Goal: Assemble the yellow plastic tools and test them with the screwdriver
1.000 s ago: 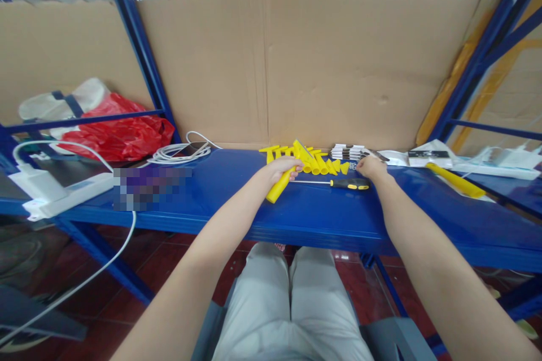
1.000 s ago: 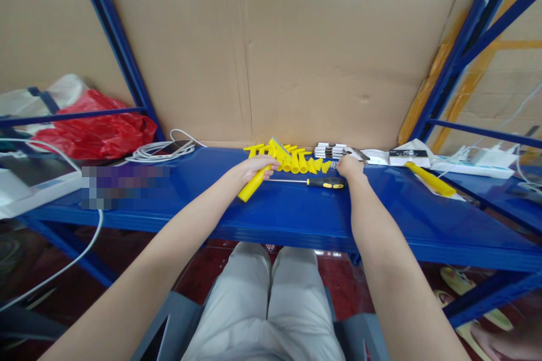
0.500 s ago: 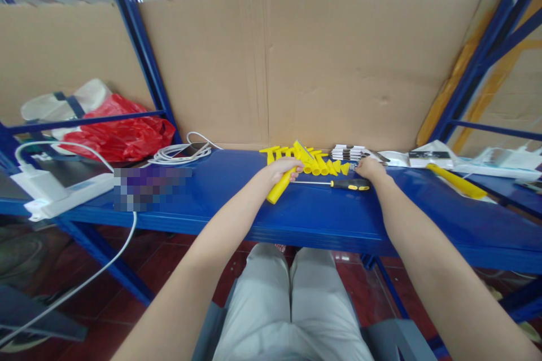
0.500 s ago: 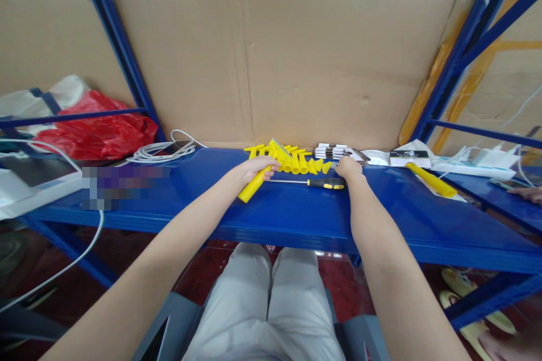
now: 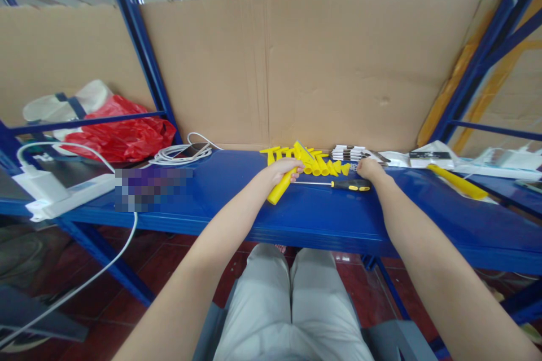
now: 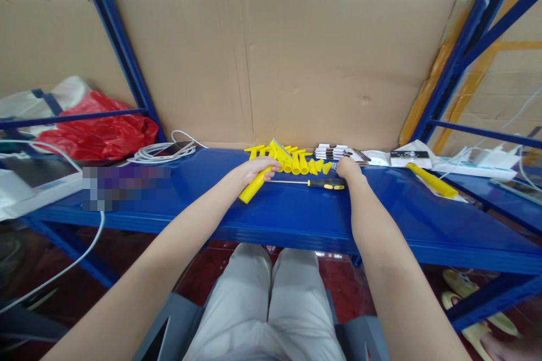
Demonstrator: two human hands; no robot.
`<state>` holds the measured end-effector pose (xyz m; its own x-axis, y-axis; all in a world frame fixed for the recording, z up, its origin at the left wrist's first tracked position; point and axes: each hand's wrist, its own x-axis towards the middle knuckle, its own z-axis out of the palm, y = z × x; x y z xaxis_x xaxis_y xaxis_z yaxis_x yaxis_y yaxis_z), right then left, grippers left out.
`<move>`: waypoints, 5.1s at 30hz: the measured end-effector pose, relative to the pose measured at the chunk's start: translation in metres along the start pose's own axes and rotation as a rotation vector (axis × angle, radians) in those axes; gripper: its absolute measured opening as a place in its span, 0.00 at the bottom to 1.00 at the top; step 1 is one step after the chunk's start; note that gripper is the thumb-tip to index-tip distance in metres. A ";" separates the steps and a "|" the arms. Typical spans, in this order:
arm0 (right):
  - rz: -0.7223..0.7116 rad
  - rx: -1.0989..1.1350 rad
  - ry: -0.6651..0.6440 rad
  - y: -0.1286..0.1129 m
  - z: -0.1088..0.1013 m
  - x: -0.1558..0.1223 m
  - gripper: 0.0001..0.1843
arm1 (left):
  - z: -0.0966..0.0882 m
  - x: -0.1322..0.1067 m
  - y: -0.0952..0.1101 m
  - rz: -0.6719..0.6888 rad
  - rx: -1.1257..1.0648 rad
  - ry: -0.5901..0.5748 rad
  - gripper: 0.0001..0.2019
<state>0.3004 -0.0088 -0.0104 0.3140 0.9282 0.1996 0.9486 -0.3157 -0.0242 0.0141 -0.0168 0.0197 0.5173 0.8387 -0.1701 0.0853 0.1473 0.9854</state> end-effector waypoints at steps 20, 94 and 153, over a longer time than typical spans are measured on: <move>-0.070 -0.046 -0.024 -0.008 -0.007 -0.004 0.17 | 0.001 0.001 -0.001 -0.008 -0.015 0.004 0.11; -0.327 1.377 -0.036 -0.077 -0.027 -0.028 0.09 | 0.029 0.014 0.009 0.027 -0.034 0.004 0.13; -0.149 1.590 -0.112 -0.101 -0.022 -0.038 0.18 | 0.024 0.000 0.004 0.087 -0.198 -0.076 0.12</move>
<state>0.1917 -0.0169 0.0062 0.1521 0.9623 0.2255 0.0232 0.2246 -0.9742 0.0351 -0.0288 0.0235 0.5790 0.8118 -0.0761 -0.1278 0.1825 0.9749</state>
